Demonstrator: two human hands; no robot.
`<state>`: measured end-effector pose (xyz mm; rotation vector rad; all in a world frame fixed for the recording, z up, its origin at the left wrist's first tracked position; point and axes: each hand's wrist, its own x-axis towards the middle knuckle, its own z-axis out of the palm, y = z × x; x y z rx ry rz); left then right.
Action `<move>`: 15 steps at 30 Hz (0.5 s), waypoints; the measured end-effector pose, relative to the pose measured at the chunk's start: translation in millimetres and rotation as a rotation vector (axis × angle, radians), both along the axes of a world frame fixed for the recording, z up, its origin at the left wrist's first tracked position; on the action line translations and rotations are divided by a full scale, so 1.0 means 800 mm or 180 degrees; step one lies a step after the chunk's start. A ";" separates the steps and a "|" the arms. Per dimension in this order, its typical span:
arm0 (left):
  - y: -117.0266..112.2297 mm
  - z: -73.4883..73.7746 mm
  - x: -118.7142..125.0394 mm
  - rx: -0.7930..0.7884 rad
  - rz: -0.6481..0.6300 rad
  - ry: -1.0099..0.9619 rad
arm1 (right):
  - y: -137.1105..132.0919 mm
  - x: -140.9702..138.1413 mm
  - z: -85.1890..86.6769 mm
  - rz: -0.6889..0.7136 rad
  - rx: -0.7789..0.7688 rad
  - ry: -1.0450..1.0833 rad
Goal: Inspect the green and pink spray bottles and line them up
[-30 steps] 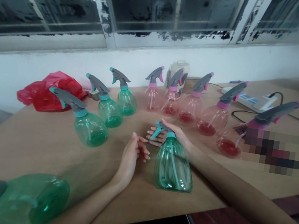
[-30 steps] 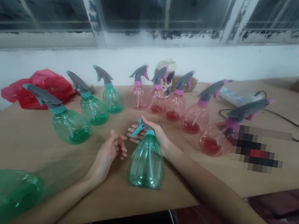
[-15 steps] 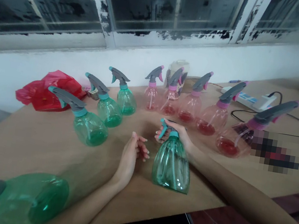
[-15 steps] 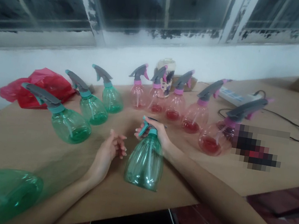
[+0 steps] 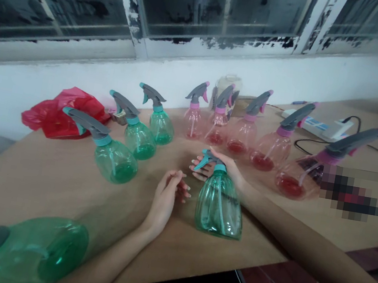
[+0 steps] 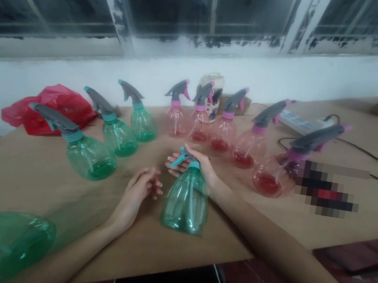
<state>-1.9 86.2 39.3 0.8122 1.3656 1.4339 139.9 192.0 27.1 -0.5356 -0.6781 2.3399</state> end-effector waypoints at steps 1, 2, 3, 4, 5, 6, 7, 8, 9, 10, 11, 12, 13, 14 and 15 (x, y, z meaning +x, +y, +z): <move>0.000 0.000 0.000 -0.0002 0.0000 -0.0014 | 0.000 0.000 0.000 0.0001 0.0000 0.0000; 0.000 -0.001 -0.001 -0.0001 0.0000 -0.0028 | 0.000 0.000 0.001 -0.0004 -0.0002 -0.0006; 0.000 -0.001 -0.001 0.0000 0.0002 -0.0043 | 0.000 0.000 0.001 -0.0015 -0.0006 -0.0013; 0.000 -0.002 -0.001 0.0001 0.0006 -0.0059 | 0.000 0.000 0.002 -0.0025 -0.0013 -0.0020; 0.001 -0.002 -0.002 0.0003 0.0014 -0.0077 | -0.001 0.000 0.002 -0.0026 -0.0023 -0.0026; 0.001 -0.003 -0.002 0.0003 0.0022 -0.0093 | -0.001 0.000 0.003 -0.0024 -0.0033 -0.0032; 0.002 -0.003 -0.003 0.0001 0.0029 -0.0108 | -0.001 0.000 0.003 -0.0022 -0.0046 -0.0034; 0.002 -0.004 -0.003 -0.0001 0.0037 -0.0119 | -0.001 -0.001 0.004 -0.0021 -0.0059 -0.0034; 0.002 -0.004 -0.004 -0.0007 0.0034 -0.0126 | -0.001 -0.001 0.004 -0.0025 -0.0070 -0.0035; 0.003 -0.004 -0.004 -0.0016 0.0028 -0.0132 | -0.002 -0.001 0.004 -0.0030 -0.0072 -0.0036; 0.003 -0.005 -0.004 -0.0024 0.0024 -0.0137 | -0.002 -0.001 0.004 -0.0035 -0.0070 -0.0041; 0.002 -0.004 -0.004 -0.0028 0.0021 -0.0139 | -0.002 -0.001 0.004 -0.0044 -0.0071 -0.0051; 0.002 -0.004 -0.004 -0.0030 0.0018 -0.0137 | -0.003 -0.001 0.004 -0.0075 -0.0070 -0.0067; 0.002 -0.003 -0.004 -0.0031 0.0015 -0.0136 | -0.003 0.000 0.003 -0.0124 -0.0058 -0.0089; 0.001 -0.002 -0.004 -0.0031 0.0013 -0.0134 | -0.003 0.000 0.003 -0.0190 -0.0037 -0.0116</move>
